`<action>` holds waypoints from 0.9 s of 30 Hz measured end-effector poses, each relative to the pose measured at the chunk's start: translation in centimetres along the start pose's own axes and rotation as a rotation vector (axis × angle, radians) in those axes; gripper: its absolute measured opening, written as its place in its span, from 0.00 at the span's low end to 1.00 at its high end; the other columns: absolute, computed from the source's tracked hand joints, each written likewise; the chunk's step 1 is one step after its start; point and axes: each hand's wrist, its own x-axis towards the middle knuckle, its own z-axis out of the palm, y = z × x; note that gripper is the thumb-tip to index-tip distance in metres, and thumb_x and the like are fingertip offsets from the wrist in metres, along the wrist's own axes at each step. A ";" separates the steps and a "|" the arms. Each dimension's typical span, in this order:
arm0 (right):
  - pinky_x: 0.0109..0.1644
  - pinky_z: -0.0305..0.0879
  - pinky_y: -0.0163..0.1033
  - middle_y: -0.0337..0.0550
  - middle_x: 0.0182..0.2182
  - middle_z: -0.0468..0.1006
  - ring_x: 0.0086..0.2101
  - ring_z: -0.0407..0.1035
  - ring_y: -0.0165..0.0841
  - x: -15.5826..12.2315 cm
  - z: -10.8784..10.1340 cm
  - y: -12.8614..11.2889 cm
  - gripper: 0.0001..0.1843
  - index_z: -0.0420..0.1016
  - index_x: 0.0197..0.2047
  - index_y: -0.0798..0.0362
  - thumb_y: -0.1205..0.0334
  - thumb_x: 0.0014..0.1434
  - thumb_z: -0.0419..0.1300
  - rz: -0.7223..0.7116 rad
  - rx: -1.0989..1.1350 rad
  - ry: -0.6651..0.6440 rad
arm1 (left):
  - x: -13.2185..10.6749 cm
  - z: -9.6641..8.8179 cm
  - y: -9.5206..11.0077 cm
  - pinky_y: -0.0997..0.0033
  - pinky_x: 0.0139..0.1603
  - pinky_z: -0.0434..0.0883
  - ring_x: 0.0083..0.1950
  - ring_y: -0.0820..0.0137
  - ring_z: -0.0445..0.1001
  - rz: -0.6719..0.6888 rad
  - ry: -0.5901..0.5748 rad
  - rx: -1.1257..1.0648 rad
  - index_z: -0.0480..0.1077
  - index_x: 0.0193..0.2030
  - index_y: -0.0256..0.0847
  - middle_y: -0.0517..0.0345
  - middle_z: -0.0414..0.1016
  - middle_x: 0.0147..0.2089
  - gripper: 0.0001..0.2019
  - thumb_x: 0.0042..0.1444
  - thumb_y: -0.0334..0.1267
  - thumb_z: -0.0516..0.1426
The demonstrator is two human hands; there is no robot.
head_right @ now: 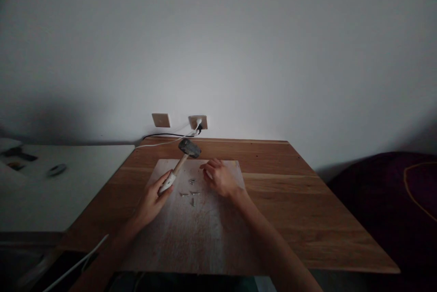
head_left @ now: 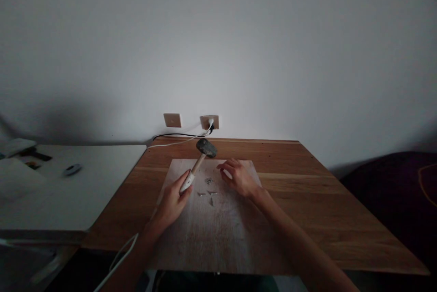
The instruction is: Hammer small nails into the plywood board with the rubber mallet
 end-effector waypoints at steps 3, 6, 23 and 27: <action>0.53 0.64 0.42 0.47 0.45 0.80 0.47 0.70 0.39 1.0 1.0 -2.3 0.13 0.79 0.50 0.50 0.69 0.67 0.57 -0.103 -0.037 -0.190 | -0.1 -0.2 0.7 0.60 0.62 0.73 0.62 0.59 0.77 0.019 0.018 0.020 0.66 0.68 0.36 0.42 0.75 0.63 0.26 0.66 0.43 0.54; 0.53 0.65 0.42 0.49 0.45 0.80 0.47 0.70 0.39 1.3 2.4 -2.9 0.13 0.80 0.49 0.53 0.70 0.67 0.56 -0.135 -0.037 -0.265 | -0.3 -0.3 1.1 0.60 0.62 0.73 0.62 0.59 0.76 0.036 0.021 0.029 0.67 0.67 0.37 0.42 0.75 0.64 0.24 0.66 0.41 0.54; 0.51 0.68 0.40 0.50 0.42 0.78 0.46 0.71 0.39 1.3 2.0 -1.4 0.11 0.78 0.43 0.55 0.72 0.68 0.54 -0.132 -0.154 -0.344 | -0.4 -0.2 1.2 0.60 0.64 0.72 0.63 0.59 0.75 0.069 0.037 0.025 0.67 0.68 0.38 0.43 0.75 0.64 0.24 0.66 0.38 0.54; 0.49 0.69 0.38 0.49 0.43 0.78 0.44 0.73 0.37 1.4 1.6 -1.4 0.12 0.77 0.48 0.54 0.73 0.66 0.55 -0.070 -0.124 -0.328 | -0.4 -0.2 1.3 0.59 0.63 0.73 0.63 0.58 0.76 0.061 0.039 0.023 0.67 0.68 0.37 0.42 0.75 0.63 0.24 0.66 0.38 0.54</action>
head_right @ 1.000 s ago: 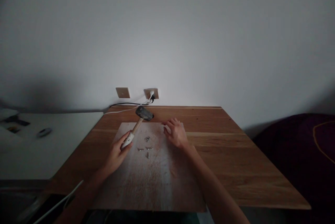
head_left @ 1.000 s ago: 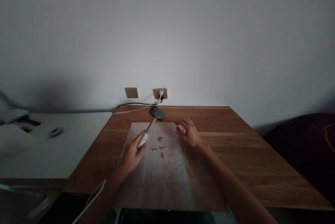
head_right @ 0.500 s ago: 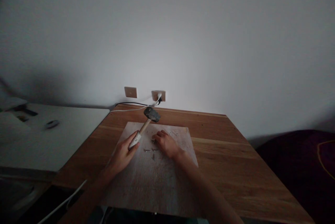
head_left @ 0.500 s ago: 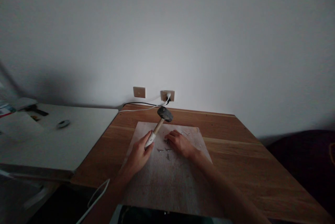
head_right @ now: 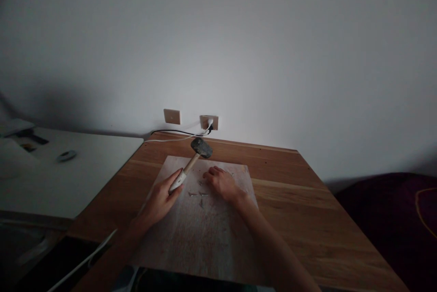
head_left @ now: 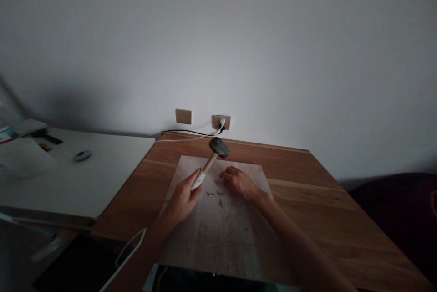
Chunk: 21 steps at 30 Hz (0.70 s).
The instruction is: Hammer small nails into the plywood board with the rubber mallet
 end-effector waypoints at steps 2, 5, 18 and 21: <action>0.46 0.70 0.36 0.47 0.45 0.78 0.41 0.74 0.34 -0.1 -0.4 0.6 0.15 0.76 0.51 0.53 0.75 0.64 0.56 0.062 0.106 0.089 | 0.0 -0.1 0.1 0.58 0.63 0.73 0.62 0.58 0.76 -0.003 -0.003 -0.006 0.67 0.68 0.38 0.43 0.75 0.63 0.24 0.66 0.38 0.54; 0.43 0.71 0.34 0.44 0.44 0.79 0.37 0.76 0.31 -0.1 -0.9 2.0 0.16 0.75 0.50 0.49 0.74 0.62 0.56 0.183 0.271 0.293 | 0.0 -0.2 0.1 0.58 0.63 0.73 0.62 0.58 0.76 -0.009 -0.020 0.001 0.67 0.68 0.37 0.43 0.76 0.63 0.24 0.66 0.38 0.54; 0.46 0.70 0.37 0.46 0.44 0.82 0.41 0.77 0.35 -0.6 0.9 3.4 0.13 0.79 0.46 0.49 0.71 0.64 0.56 0.229 0.244 0.329 | -0.2 -0.3 0.4 0.59 0.65 0.72 0.65 0.59 0.74 -0.005 -0.052 0.026 0.65 0.69 0.39 0.44 0.73 0.66 0.25 0.67 0.39 0.54; 0.51 0.68 0.40 0.47 0.43 0.83 0.44 0.76 0.37 -0.8 0.8 3.7 0.11 0.78 0.48 0.50 0.70 0.66 0.57 0.211 0.198 0.297 | -0.1 -0.4 0.3 0.59 0.65 0.72 0.63 0.59 0.75 -0.010 -0.055 0.036 0.66 0.69 0.39 0.44 0.74 0.65 0.24 0.67 0.40 0.55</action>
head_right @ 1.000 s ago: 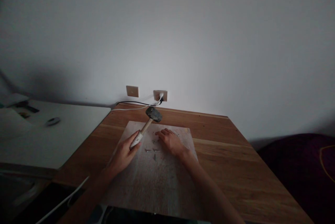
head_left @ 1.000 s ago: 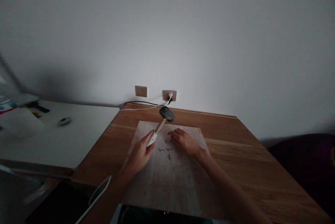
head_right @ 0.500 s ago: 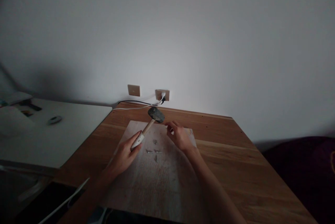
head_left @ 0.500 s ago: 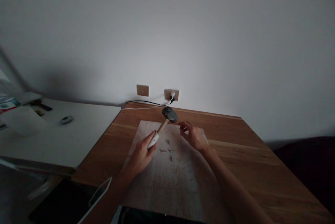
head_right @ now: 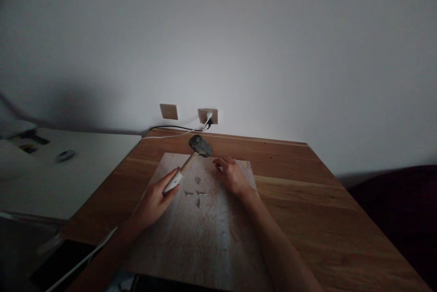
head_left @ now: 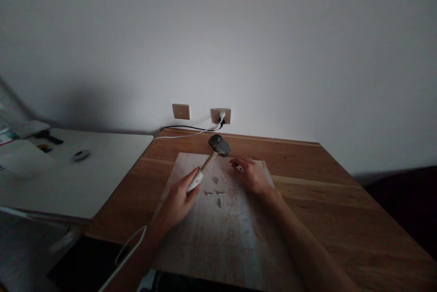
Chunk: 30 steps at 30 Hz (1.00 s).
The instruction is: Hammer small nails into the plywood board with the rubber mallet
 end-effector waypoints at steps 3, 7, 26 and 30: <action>0.55 0.64 0.44 0.48 0.44 0.83 0.48 0.74 0.40 0.1 -0.2 -0.3 0.14 0.76 0.53 0.50 0.68 0.66 0.59 -0.004 -0.100 -0.055 | 0.1 0.0 -0.1 0.58 0.65 0.72 0.62 0.59 0.76 -0.003 0.005 -0.001 0.67 0.68 0.39 0.44 0.75 0.64 0.24 0.67 0.40 0.55; 0.58 0.62 0.46 0.50 0.48 0.82 0.52 0.72 0.42 0.1 -0.1 -1.1 0.20 0.73 0.59 0.51 0.71 0.66 0.57 0.007 -0.163 -0.091 | 0.1 0.1 0.0 0.58 0.64 0.73 0.62 0.58 0.77 -0.010 0.015 -0.007 0.67 0.68 0.39 0.44 0.75 0.63 0.24 0.66 0.40 0.55; 0.58 0.63 0.44 0.43 0.42 0.83 0.51 0.71 0.40 -0.1 1.2 0.3 0.26 0.68 0.63 0.47 0.65 0.63 0.63 0.062 -0.030 -0.001 | 0.1 0.4 -0.4 0.58 0.65 0.71 0.62 0.58 0.76 -0.047 0.018 0.005 0.68 0.67 0.40 0.45 0.76 0.63 0.24 0.66 0.42 0.56; 0.57 0.65 0.41 0.42 0.43 0.83 0.51 0.71 0.38 -0.3 0.5 0.3 0.26 0.68 0.63 0.48 0.68 0.63 0.62 0.060 -0.017 -0.021 | 0.1 0.3 -0.4 0.58 0.65 0.71 0.62 0.59 0.76 -0.033 0.005 0.007 0.67 0.68 0.40 0.45 0.76 0.63 0.24 0.66 0.41 0.56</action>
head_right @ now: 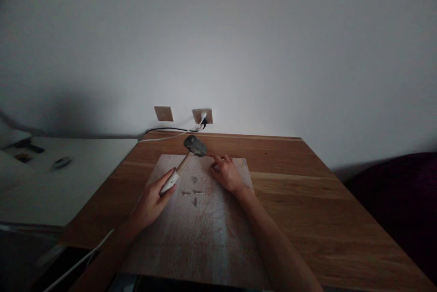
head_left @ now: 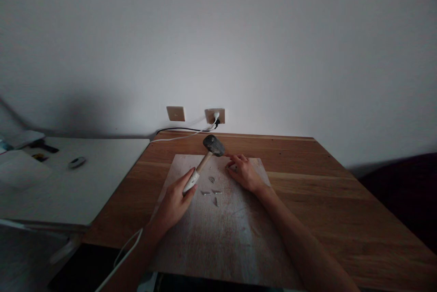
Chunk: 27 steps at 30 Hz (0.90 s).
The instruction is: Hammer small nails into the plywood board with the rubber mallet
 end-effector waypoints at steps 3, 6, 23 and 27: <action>0.57 0.65 0.41 0.43 0.43 0.83 0.51 0.72 0.39 0.0 -0.2 -0.2 0.25 0.68 0.63 0.47 0.69 0.63 0.62 0.020 0.045 0.010 | 0.0 0.0 0.1 0.58 0.65 0.71 0.62 0.59 0.77 0.007 -0.003 0.015 0.67 0.68 0.41 0.46 0.76 0.63 0.24 0.66 0.41 0.56; 0.58 0.64 0.42 0.43 0.43 0.83 0.51 0.72 0.40 0.1 0.0 -0.2 0.24 0.69 0.62 0.47 0.68 0.63 0.63 0.035 0.071 0.018 | 0.0 0.0 0.1 0.58 0.65 0.71 0.63 0.59 0.76 0.008 -0.001 0.022 0.68 0.68 0.40 0.45 0.75 0.64 0.24 0.66 0.42 0.55; 0.56 0.63 0.40 0.43 0.44 0.83 0.50 0.72 0.38 0.1 0.3 0.3 0.25 0.67 0.61 0.51 0.68 0.62 0.65 0.069 0.183 0.027 | 0.7 -0.6 -0.2 0.59 0.62 0.74 0.61 0.60 0.77 0.083 -0.127 0.110 0.67 0.69 0.43 0.48 0.75 0.64 0.25 0.65 0.40 0.55; 0.56 0.63 0.41 0.43 0.43 0.82 0.50 0.73 0.38 0.3 0.8 0.5 0.27 0.67 0.61 0.50 0.68 0.60 0.67 0.083 0.168 0.057 | 1.0 -1.6 -0.3 0.57 0.63 0.73 0.60 0.59 0.78 0.111 -0.127 0.155 0.69 0.67 0.43 0.48 0.77 0.63 0.24 0.65 0.39 0.55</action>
